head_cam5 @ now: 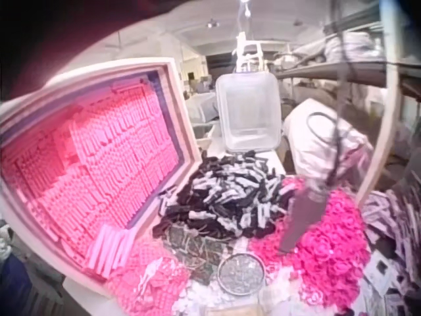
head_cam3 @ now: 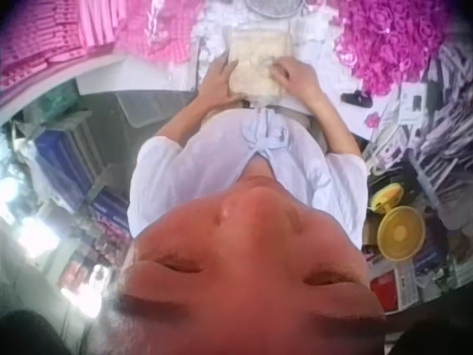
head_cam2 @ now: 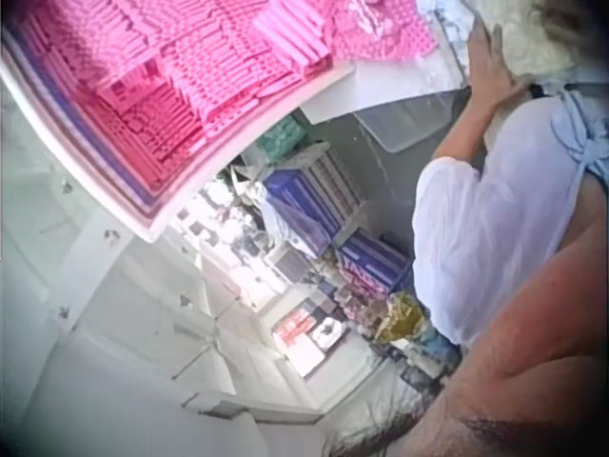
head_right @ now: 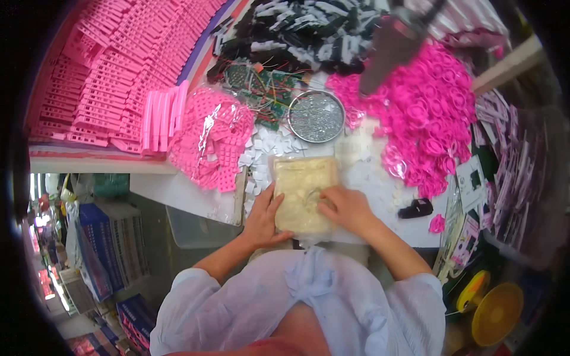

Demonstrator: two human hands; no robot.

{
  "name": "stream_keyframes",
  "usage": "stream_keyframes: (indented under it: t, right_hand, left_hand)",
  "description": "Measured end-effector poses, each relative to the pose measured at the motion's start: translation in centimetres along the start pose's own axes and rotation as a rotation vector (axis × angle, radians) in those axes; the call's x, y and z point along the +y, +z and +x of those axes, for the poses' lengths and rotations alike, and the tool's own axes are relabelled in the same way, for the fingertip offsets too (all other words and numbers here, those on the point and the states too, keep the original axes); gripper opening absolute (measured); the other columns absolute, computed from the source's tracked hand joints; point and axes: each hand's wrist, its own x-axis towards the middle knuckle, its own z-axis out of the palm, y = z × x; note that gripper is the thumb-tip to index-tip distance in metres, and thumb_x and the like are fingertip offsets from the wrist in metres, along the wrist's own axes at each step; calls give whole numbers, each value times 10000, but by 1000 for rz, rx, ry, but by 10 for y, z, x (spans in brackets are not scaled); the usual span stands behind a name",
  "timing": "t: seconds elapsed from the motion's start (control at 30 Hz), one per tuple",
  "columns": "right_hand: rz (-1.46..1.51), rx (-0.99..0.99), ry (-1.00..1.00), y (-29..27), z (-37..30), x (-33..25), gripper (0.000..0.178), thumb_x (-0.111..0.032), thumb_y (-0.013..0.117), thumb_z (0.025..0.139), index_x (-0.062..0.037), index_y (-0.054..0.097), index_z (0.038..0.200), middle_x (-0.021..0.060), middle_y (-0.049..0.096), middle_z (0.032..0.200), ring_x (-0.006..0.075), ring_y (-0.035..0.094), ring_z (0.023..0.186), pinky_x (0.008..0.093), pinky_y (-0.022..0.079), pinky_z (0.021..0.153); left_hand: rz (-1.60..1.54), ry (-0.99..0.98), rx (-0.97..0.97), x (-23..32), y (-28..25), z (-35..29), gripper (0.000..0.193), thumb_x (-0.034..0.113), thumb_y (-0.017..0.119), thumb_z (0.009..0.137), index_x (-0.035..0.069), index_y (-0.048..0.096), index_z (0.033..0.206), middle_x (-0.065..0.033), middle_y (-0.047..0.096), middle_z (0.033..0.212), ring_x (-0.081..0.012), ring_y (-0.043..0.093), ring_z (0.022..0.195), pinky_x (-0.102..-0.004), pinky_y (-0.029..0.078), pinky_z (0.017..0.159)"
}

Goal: Assembling a toy calculator-like device by placing internal components and using a glue gun to secure parts.

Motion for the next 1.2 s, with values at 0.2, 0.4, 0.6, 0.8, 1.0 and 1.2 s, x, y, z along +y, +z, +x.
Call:
stream_keyframes:
  t: [0.2, 0.4, 0.6, 0.8, 1.0, 1.2]
  right_hand:
    - [0, -148, -21, -28, 18, -22, 270, -304, 693, 838, -70, 699, 971, 146, 676, 787, 335, 667, 740, 436, 517, 666]
    - [-104, -28, -107, -23, 10, -28, 236, -237, 735, 826, -64, 707, 985, 116, 656, 742, 263, 640, 636, 368, 491, 603]
    - [-72, 261, -172, -11, -41, -19, 252, -272, 709, 848, -74, 689, 1003, 111, 690, 835, 290, 667, 706, 393, 519, 646]
    - [27, 709, 211, -15, -165, 7, 260, -219, 706, 867, -33, 696, 1049, 129, 701, 925, 250, 683, 779, 350, 537, 708]
    - [-599, 1222, 937, -13, -355, 84, 498, -187, 733, 783, -41, 608, 1242, 186, 628, 1178, 397, 539, 1141, 470, 420, 1013]
    - [-661, 1116, 1341, 7, -465, 150, 776, -317, 801, 773, 3, 477, 1400, 241, 549, 1372, 431, 474, 1291, 467, 385, 1094]
  left_hand:
    - [-26, -64, -47, 8, -15, -1, 985, 462, 795, 747, 38, 335, 1507, -327, 242, 1540, -498, 327, 1361, -535, 326, 1115]
    - [71, -125, 360, 17, -69, -19, 736, 177, 821, 731, -3, 498, 1367, -238, 543, 1301, -431, 523, 1160, -492, 416, 1008]
    - [665, -142, 513, -76, -126, 5, 887, 440, 750, 833, 32, 360, 1518, -269, 349, 1540, -454, 278, 1436, -564, 215, 1167]
    - [732, -166, 353, -112, -125, 6, 806, 472, 635, 933, -8, 349, 1514, -327, 302, 1548, -456, 295, 1442, -526, 223, 1182]
    - [535, -65, 408, -122, -133, -10, 743, 412, 607, 966, -26, 354, 1511, -327, 297, 1547, -465, 268, 1446, -534, 202, 1182]
    - [573, -92, 381, -117, -128, -10, 698, 400, 617, 970, -14, 407, 1491, -340, 297, 1540, -485, 291, 1427, -552, 225, 1167]
